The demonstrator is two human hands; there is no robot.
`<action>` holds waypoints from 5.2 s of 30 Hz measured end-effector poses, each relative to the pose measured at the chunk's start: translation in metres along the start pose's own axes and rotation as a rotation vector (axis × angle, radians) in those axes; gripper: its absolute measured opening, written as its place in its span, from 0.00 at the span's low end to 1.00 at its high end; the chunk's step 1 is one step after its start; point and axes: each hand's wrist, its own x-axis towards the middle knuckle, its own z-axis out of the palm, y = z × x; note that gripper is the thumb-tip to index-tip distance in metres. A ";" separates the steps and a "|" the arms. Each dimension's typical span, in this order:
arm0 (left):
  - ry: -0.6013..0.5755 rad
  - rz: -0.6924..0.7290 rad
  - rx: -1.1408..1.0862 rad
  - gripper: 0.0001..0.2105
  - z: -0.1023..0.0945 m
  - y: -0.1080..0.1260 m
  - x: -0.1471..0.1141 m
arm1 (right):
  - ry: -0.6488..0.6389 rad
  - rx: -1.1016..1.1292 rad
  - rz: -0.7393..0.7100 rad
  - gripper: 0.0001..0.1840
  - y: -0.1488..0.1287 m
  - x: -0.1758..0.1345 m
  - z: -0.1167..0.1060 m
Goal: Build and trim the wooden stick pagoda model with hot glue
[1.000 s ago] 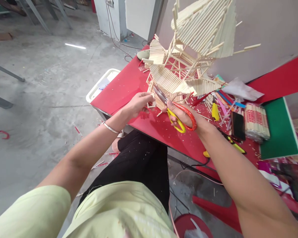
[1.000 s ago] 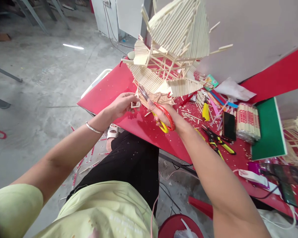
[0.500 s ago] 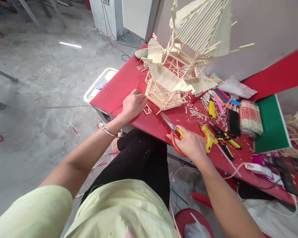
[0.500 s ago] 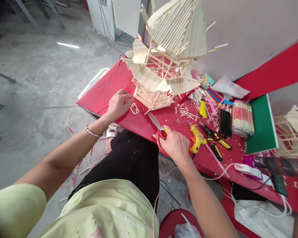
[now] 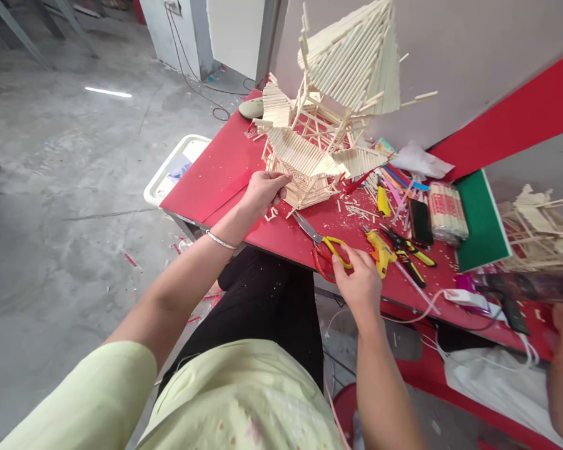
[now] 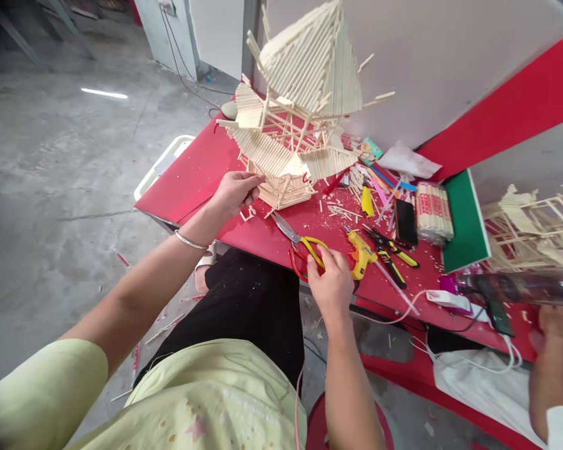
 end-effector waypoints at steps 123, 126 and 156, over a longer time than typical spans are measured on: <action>-0.081 0.215 0.069 0.08 0.039 -0.064 -0.151 | 0.163 -0.050 -0.001 0.30 -0.047 -0.048 -0.016; -0.045 0.185 0.013 0.08 0.044 -0.062 -0.156 | 0.194 -0.050 0.005 0.30 -0.048 -0.048 -0.018; -0.114 -0.054 -0.322 0.17 0.032 -0.055 -0.153 | -0.028 0.240 0.222 0.26 -0.050 0.013 -0.029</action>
